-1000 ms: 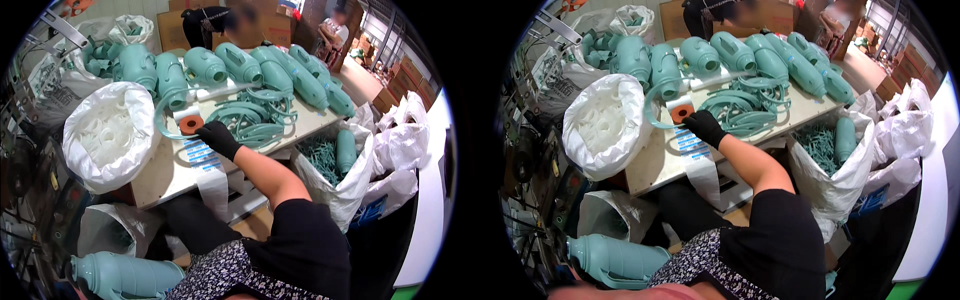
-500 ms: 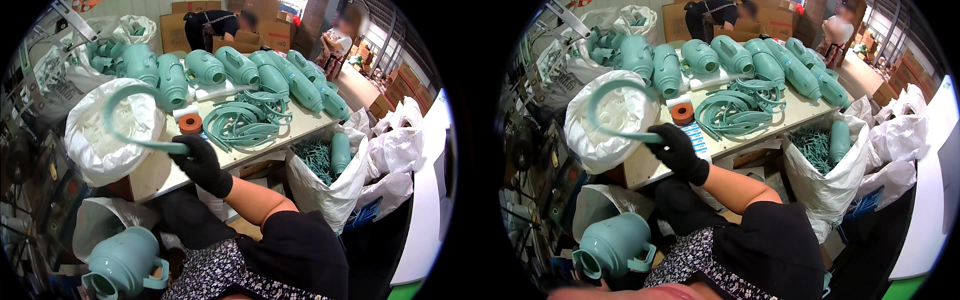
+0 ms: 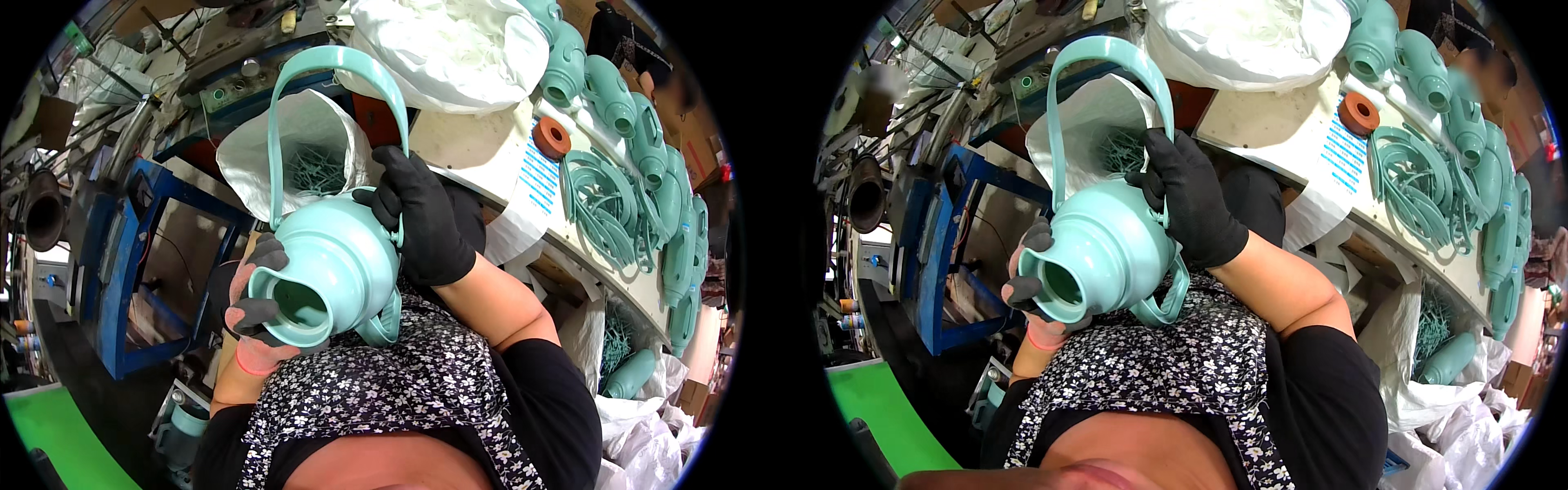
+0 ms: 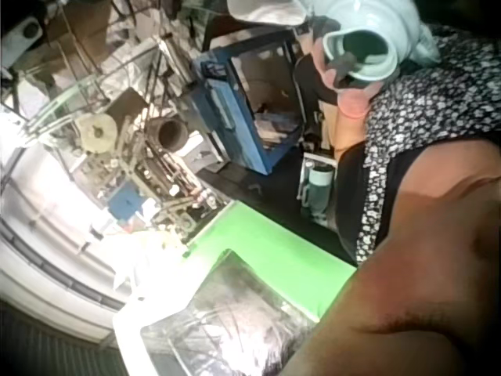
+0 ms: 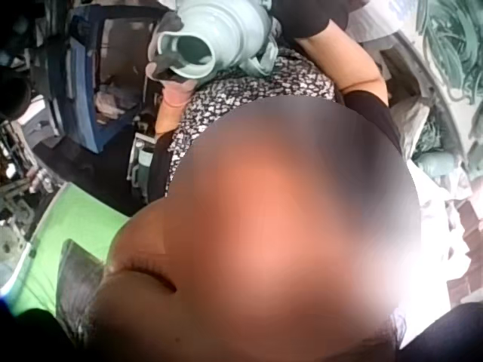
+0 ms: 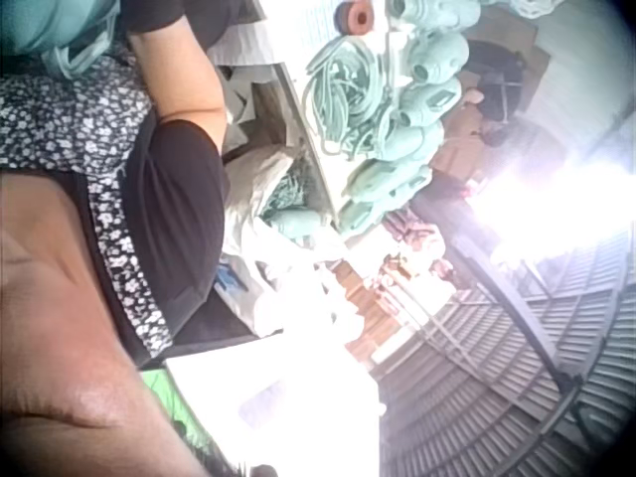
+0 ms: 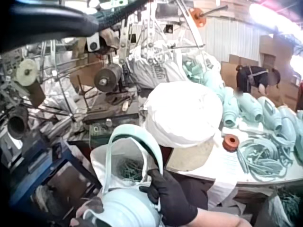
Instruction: The person assembles light blue plastic pitchers by attaching handles and applying labels. They pick up a pitcher body, attach a handle, and then apply a label to the side before placing the finished unit on a nearby surface. The process is repeated for multiple units in a continuous assembly line workflow.
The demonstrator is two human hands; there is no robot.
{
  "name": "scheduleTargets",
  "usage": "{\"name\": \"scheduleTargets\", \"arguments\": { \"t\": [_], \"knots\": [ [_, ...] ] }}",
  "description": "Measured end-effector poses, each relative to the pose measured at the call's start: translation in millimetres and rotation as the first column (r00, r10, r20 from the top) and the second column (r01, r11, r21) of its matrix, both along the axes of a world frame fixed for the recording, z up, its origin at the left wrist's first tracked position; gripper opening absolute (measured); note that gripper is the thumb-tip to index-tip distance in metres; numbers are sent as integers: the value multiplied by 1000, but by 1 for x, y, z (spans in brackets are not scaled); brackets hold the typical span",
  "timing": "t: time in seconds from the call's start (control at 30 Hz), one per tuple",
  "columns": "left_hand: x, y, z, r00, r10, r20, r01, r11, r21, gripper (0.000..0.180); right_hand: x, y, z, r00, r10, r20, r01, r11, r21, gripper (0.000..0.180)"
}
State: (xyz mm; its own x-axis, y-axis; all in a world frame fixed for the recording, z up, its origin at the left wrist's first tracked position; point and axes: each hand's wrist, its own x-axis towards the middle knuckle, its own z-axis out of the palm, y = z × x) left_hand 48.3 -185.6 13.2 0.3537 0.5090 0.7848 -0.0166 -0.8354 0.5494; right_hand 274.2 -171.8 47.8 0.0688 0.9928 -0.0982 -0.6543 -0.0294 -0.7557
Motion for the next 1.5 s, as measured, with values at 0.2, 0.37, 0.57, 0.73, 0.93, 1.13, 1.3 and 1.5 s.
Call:
{"name": "scheduleTargets", "arguments": {
  "t": [0.2, 0.37, 0.57, 0.73, 0.93, 1.13, 1.3, 1.5],
  "knots": [
    [8, 14, 46, 972, -202, -122, 216, 970, 113, 49, 6, -3, -3, 892, 58, 448, -150, 973, 173, 28],
    [23, 24, 58, 923, -338, -183, 352, 935, 47, 36, 22, -10, 3, 663, -93, 743, -315, 866, 389, 28],
    [31, 26, 25, 883, -434, 180, 470, 802, -370, 64, 17, -23, -14, 943, -208, 261, 166, 970, 175, 33],
    [51, 47, 1, 906, 111, 409, 239, 663, -709, 69, 50, -16, -50, 987, 157, 23, -156, 987, -30, 43],
    [47, 47, 5, 914, -109, 391, 406, 253, -878, 26, 54, -22, -57, 995, 95, -35, -98, 990, -105, 33],
    [54, 41, -40, 925, -20, 380, 370, 282, -885, 35, 57, -37, -45, 995, 83, -47, -89, 988, -129, 33],
    [77, 52, -4, 837, -39, 545, 546, 95, -832, 35, 66, -38, -29, 716, -101, 691, 75, 995, 68, 45],
    [92, 75, 0, 928, -169, -331, 6, 897, -441, 29, 84, -95, 45, 230, -192, 954, -104, 970, 221, 61]
  ]
}}
